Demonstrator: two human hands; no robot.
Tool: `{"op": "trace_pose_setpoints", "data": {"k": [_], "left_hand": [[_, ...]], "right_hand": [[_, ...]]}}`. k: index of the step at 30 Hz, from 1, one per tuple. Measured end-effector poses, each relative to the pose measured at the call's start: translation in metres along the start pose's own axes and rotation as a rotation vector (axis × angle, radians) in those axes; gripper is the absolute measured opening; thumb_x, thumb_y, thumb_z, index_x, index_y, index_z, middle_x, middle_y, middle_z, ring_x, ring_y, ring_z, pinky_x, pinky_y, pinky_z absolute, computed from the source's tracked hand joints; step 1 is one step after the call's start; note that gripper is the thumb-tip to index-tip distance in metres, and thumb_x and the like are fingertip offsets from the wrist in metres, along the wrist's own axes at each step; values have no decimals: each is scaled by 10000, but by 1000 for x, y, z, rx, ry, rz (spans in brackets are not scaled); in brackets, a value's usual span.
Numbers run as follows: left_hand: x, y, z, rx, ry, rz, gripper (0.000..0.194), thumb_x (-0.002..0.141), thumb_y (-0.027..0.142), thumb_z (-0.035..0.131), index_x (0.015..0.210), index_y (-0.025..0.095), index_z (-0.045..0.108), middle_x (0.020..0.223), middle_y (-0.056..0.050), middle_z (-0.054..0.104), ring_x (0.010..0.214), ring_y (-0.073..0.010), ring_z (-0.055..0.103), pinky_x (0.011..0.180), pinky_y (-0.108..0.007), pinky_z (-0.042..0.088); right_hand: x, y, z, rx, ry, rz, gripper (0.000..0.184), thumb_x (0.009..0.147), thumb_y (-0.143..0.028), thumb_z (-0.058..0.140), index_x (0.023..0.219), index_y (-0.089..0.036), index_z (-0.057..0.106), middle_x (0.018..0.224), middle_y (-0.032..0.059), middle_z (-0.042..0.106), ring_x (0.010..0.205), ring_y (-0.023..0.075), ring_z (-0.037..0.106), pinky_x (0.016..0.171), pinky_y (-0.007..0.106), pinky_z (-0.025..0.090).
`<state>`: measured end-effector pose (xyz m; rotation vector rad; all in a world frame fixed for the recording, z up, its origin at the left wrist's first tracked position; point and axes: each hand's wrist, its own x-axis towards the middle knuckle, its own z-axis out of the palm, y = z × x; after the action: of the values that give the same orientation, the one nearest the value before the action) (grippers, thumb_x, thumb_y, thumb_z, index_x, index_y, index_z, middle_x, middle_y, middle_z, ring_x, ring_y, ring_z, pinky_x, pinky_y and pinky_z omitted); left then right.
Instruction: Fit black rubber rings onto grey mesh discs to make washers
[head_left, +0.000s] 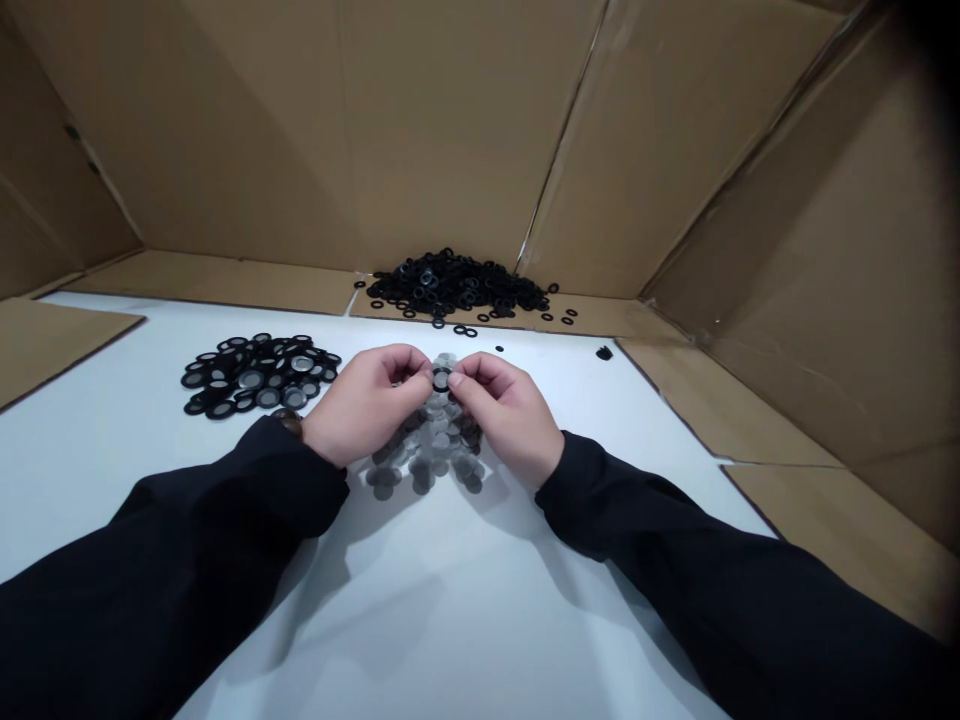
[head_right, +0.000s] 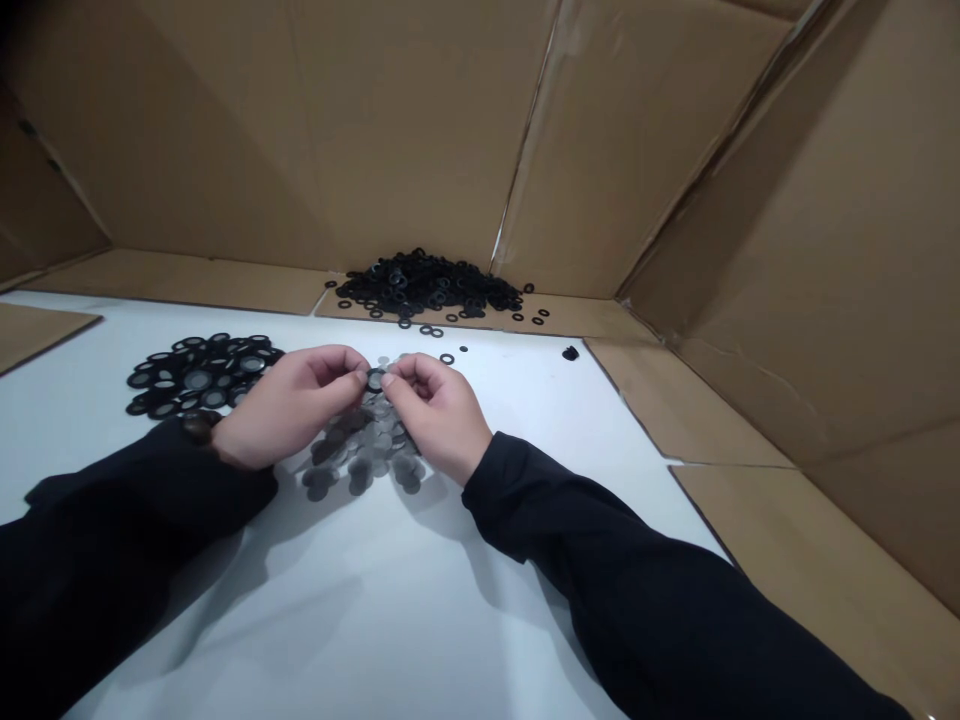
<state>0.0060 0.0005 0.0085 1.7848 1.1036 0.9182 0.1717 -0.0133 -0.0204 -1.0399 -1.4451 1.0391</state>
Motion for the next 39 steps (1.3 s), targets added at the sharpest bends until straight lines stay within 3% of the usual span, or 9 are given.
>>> {"op": "trace_pose_setpoints", "data": {"k": [5, 14, 18, 39], "left_hand": [[1, 1, 1, -3, 3, -8, 138, 804, 285, 554, 738, 165, 567, 613, 49, 489, 534, -90, 406, 527, -219, 336], [1, 1, 2, -87, 52, -17, 231, 841, 381, 583, 795, 155, 588, 666, 30, 534, 582, -100, 453, 567, -225, 375], [-1, 3, 2, -101, 54, -20, 258, 850, 408, 580, 786, 157, 584, 662, 33, 527, 576, -99, 437, 560, -225, 371], [-1, -1, 0, 147, 35, 22, 245, 862, 376, 540, 771, 156, 597, 635, 30, 535, 557, -103, 445, 547, -227, 349]], "right_hand": [[0, 1, 0, -2, 17, -27, 193, 827, -374, 611, 779, -196, 552, 676, -37, 507, 574, 98, 435, 547, 240, 368], [-1, 1, 4, 64, -55, 64, 218, 802, -370, 651, 762, -185, 542, 640, -50, 507, 558, 83, 428, 526, 226, 341], [1, 1, 2, 92, -1, 65, 216, 802, -372, 653, 771, -187, 545, 651, -49, 527, 556, 79, 431, 532, 227, 343], [2, 4, -4, -120, -14, -72, 184, 818, -339, 625, 768, -174, 558, 657, -32, 519, 600, 104, 463, 562, 240, 382]]}}
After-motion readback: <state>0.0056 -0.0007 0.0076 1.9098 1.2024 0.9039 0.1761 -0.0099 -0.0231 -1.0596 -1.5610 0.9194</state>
